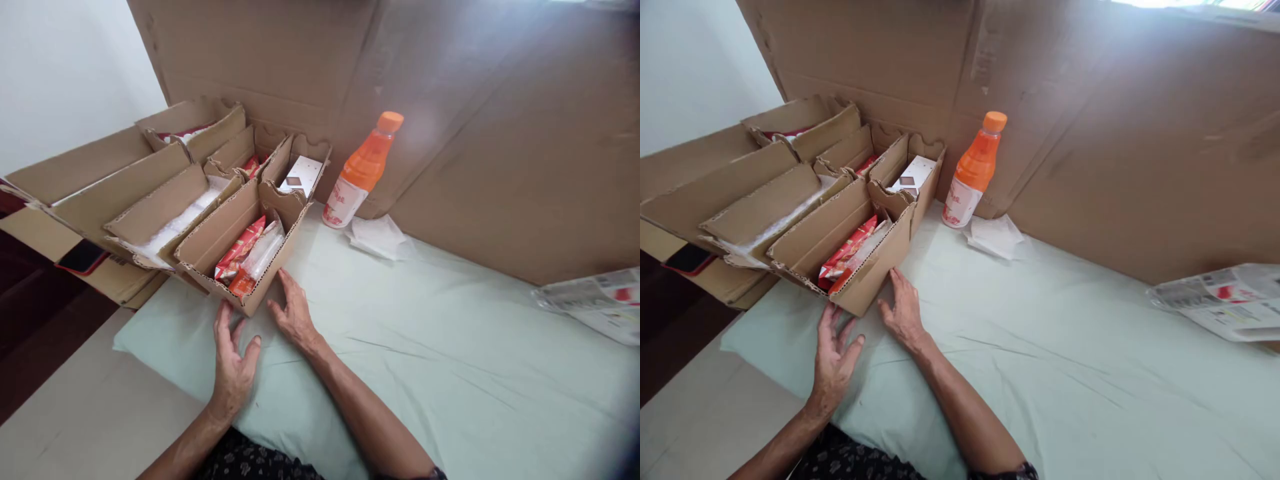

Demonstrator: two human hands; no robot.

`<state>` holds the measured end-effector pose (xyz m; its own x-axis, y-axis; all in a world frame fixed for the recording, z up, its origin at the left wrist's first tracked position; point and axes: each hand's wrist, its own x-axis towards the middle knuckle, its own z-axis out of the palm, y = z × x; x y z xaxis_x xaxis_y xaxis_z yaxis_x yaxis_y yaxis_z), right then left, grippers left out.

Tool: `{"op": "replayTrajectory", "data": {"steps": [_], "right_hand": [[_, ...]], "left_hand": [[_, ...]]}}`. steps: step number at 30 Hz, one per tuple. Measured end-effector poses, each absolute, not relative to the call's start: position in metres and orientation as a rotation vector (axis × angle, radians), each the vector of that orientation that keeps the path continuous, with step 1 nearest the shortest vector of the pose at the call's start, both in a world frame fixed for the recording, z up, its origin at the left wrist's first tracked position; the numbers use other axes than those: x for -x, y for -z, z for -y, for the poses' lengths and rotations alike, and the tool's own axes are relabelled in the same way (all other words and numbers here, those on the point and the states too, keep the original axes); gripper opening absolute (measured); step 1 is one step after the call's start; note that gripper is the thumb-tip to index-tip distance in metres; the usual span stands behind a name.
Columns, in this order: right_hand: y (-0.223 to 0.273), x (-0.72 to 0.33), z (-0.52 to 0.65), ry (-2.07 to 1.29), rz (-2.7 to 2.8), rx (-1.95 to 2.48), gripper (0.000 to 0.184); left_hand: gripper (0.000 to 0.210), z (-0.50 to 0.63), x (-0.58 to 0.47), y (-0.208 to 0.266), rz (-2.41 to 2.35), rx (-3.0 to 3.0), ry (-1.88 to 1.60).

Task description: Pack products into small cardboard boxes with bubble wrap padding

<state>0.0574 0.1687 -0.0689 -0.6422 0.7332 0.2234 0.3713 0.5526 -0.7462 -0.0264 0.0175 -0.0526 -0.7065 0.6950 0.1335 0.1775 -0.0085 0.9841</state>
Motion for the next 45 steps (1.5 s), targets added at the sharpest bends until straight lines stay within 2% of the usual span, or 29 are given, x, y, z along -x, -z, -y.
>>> {"op": "replayTrajectory", "data": {"steps": [3, 6, 9, 12, 15, 18, 20, 23, 26, 31, 35, 39, 42, 45], "right_hand": [[0.061, -0.053, -0.169, -0.851, 2.350, 0.923, 0.079], [0.058, -0.051, -0.169, -0.836, 2.395, 0.946, 0.076], [0.060, -0.054, -0.166, -0.827, 2.393, 0.948, 0.061], [0.049, -0.064, -0.168, -0.883, 2.341, 0.936, 0.037], [0.001, -0.076, -0.182, -0.826, 2.198, 0.960, 0.025], [-0.076, -0.072, -0.207, -0.482, 2.127, 0.909, 0.023], [-0.125, -0.054, -0.225, -0.297, 2.310, 0.803, 0.022], [-0.172, -0.011, -0.245, -0.136, 2.944, 0.734, 0.017], [-0.185, 0.029, -0.252, 0.075, 3.486, 0.816, 0.025], [-0.174, 0.053, -0.250, 0.325, 3.721, 0.791, 0.032], [-0.150, 0.049, -0.255, 0.289, 3.689, 0.675, 0.036], [-0.139, 0.043, -0.261, 0.142, 3.540, 0.592, 0.028], [-0.162, 0.019, -0.268, -0.086, 3.277, 0.542, 0.017], [-0.195, -0.039, -0.284, -0.446, 2.811, 0.658, 0.009]], "left_hand": [[0.076, -0.024, 0.030, 0.054, -1.885, -0.916, -1.763], [0.074, -0.024, 0.030, 0.057, -1.862, -0.920, -1.760], [0.072, -0.023, 0.030, 0.059, -1.808, -0.898, -1.784], [0.072, -0.022, 0.031, 0.061, -1.757, -0.891, -1.805], [0.069, -0.022, 0.033, 0.063, -1.728, -0.910, -1.807], [0.069, -0.022, 0.033, 0.063, -1.717, -0.947, -1.810], [0.070, -0.022, 0.032, 0.064, -1.719, -0.950, -1.813], [0.070, -0.023, 0.029, 0.065, -1.713, -0.917, -1.831], [0.070, -0.025, 0.026, 0.067, -1.712, -0.874, -1.850], [0.071, -0.026, 0.023, 0.069, -1.755, -0.866, -1.847], [0.071, -0.026, 0.023, 0.070, -1.824, -0.923, -1.834], [0.072, -0.026, 0.023, 0.076, -1.922, -1.005, -1.771], [0.072, -0.015, 0.034, 0.066, -2.071, -1.197, -1.698], [0.070, 0.008, 0.072, 0.022, -2.309, -1.523, -1.723]]}}
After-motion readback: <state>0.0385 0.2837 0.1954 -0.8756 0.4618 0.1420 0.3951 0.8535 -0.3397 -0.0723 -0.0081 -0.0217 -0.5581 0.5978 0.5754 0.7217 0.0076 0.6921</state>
